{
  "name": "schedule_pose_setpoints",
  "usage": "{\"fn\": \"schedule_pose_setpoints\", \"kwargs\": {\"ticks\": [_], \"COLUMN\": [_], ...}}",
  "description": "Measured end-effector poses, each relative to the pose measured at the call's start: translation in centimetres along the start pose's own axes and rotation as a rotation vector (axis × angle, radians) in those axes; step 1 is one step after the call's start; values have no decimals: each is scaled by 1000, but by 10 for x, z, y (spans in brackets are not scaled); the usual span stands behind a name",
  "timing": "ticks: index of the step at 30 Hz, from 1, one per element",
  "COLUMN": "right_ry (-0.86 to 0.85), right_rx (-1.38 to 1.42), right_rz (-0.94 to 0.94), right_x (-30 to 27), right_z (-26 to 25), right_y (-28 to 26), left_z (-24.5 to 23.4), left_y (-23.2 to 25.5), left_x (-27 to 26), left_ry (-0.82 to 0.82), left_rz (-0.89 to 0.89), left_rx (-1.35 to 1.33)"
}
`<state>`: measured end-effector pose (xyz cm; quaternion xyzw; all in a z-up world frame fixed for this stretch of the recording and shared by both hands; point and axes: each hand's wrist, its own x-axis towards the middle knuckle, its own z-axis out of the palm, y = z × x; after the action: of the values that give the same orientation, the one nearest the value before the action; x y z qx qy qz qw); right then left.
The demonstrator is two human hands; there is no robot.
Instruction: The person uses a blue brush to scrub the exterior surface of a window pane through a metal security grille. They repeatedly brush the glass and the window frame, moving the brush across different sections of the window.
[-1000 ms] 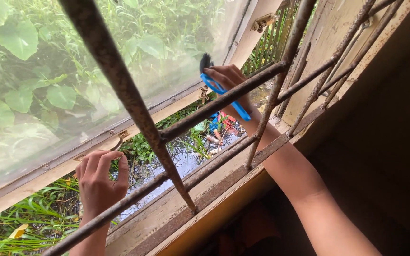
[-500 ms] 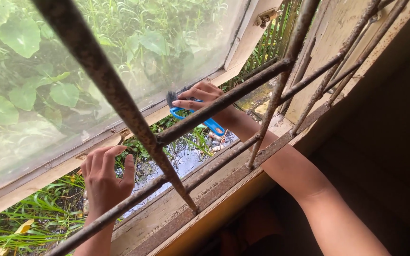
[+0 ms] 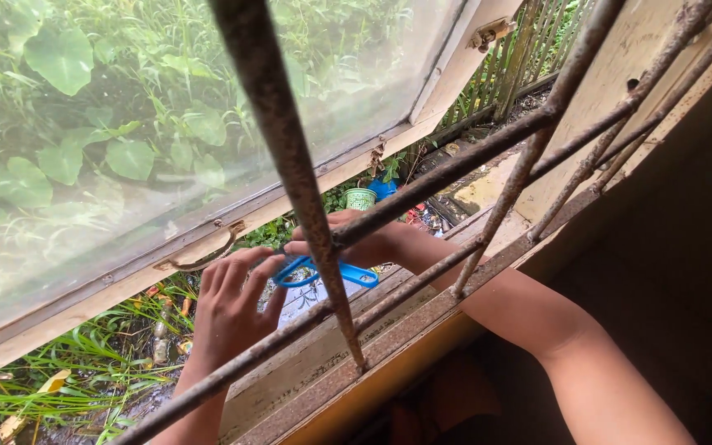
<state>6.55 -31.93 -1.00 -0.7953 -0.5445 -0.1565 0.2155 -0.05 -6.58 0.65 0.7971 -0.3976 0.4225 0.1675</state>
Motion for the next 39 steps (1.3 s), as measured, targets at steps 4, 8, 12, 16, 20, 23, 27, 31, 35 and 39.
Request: {"fn": "schedule_pose_setpoints", "kwargs": {"ticks": [4,8,12,16,20,23,27,31,35,39], "right_ry": [-7,15,70,57,41,75,132,195,173,154], "right_rx": [-93,-217,-207,-189,-147,-142,-224,-356,-378,-367], "right_rz": [-101,-244,-248,-186,-118,-137,-216,-245,-234,-232], "right_x": [-3,-2,6,-5,-3,4,12,18,18,21], "right_z": [47,52,35,44,27,20,25,32,47,45], "right_y": [26,28,17,44,30,13,3,-3,7,0], "left_z": [3,7,9,4,5,6,-5,-9,-7,-3], "left_y": [1,1,-4,-6,-8,-11,-6,-6,-8,-11], "left_x": [1,-5,-17,-17,-23,-25,-18,-18,-28,-37], "left_ry": [31,5,-69,-77,-64,-48,-51,-74,-131,-188], "left_rz": [85,100,70,12,-23,-22,-48,-67,-173,-212], "left_rx": [34,-4,-48,-52,-19,6,21,69,113,116]}}
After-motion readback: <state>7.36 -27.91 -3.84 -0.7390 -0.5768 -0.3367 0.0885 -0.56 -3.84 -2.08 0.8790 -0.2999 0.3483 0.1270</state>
